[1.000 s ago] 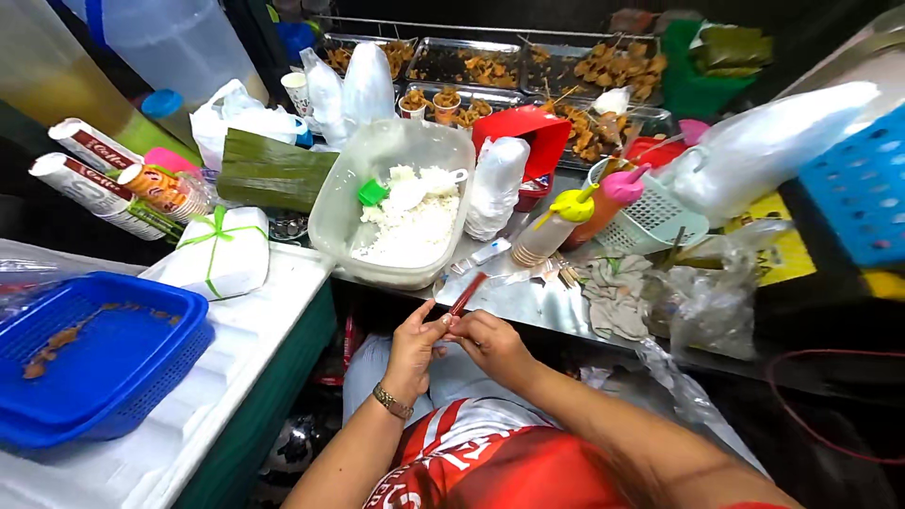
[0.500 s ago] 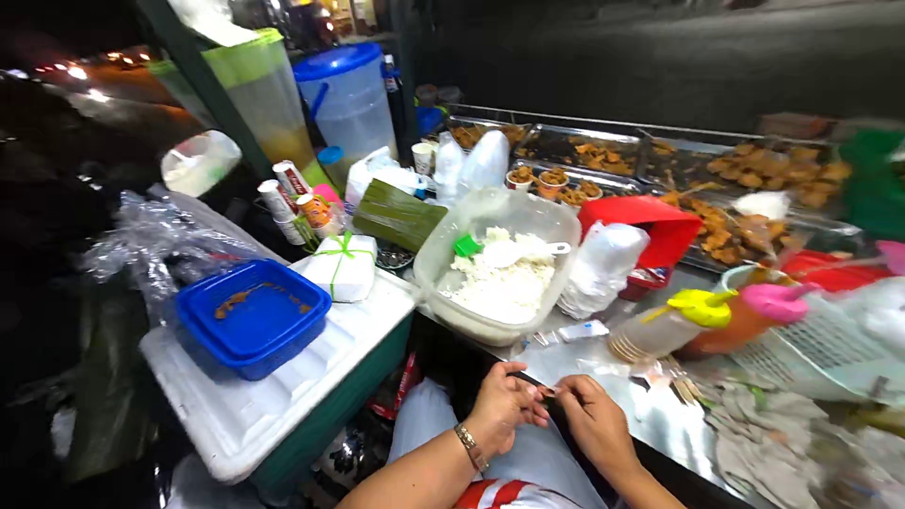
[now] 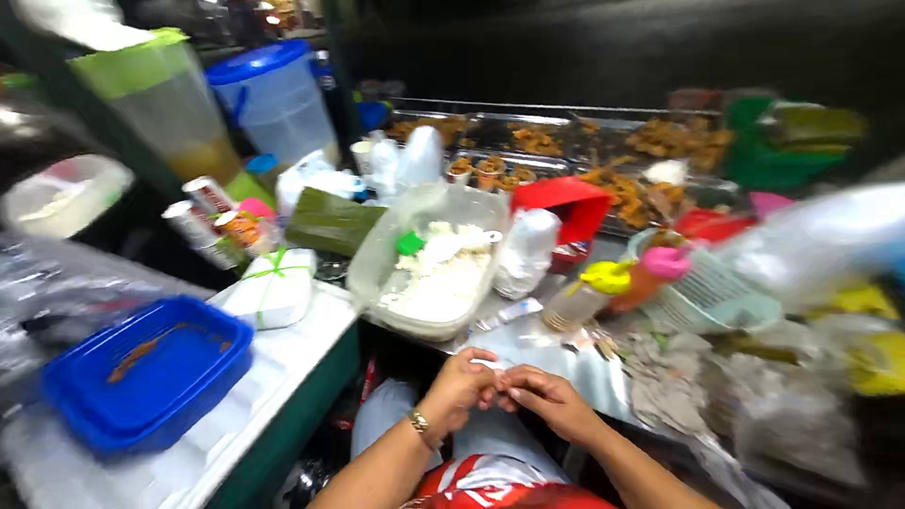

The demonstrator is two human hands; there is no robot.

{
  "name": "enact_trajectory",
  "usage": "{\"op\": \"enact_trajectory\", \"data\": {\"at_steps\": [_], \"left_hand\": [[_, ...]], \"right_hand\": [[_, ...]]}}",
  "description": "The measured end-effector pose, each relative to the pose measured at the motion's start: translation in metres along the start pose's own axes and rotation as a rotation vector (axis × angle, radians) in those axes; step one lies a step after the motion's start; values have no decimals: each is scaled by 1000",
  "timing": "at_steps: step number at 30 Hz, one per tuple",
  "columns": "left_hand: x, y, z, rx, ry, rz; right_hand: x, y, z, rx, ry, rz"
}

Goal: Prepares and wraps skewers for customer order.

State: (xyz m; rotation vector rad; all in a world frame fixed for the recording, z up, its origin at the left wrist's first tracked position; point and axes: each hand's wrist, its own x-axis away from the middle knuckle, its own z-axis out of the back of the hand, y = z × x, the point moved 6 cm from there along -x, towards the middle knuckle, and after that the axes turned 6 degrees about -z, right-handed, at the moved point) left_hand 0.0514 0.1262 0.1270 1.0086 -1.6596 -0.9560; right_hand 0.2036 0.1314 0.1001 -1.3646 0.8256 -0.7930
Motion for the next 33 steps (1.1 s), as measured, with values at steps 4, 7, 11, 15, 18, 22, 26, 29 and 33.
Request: {"op": "enact_trajectory", "data": {"at_steps": [4, 7, 11, 15, 18, 22, 26, 29, 33], "left_hand": [[4, 13, -21, 99, -87, -4], [5, 26, -35, 143, -140, -41], [7, 35, -48, 164, -209, -56], [6, 42, -49, 225, -306, -148], [6, 49, -42, 70, -437, -240], [6, 19, -12, -432, -369, -162], [2, -56, 44, -889, -393, 126], [1, -143, 102, -1062, -406, 195], [-24, -308, 199, -1301, -527, 237]], "right_hand": [[18, 0, 5, 100, 84, 120], [30, 12, 12, 101, 125, 155], [42, 10, 22, 200, 165, 173], [44, -21, 47, 480, 254, 262], [53, -66, 97, 637, 556, 253], [71, -114, 192, 596, 1058, 186], [49, -105, 259, 434, 1251, 46], [28, -74, 289, 407, 1253, -266], [30, -74, 293, 527, 1314, -440]]}}
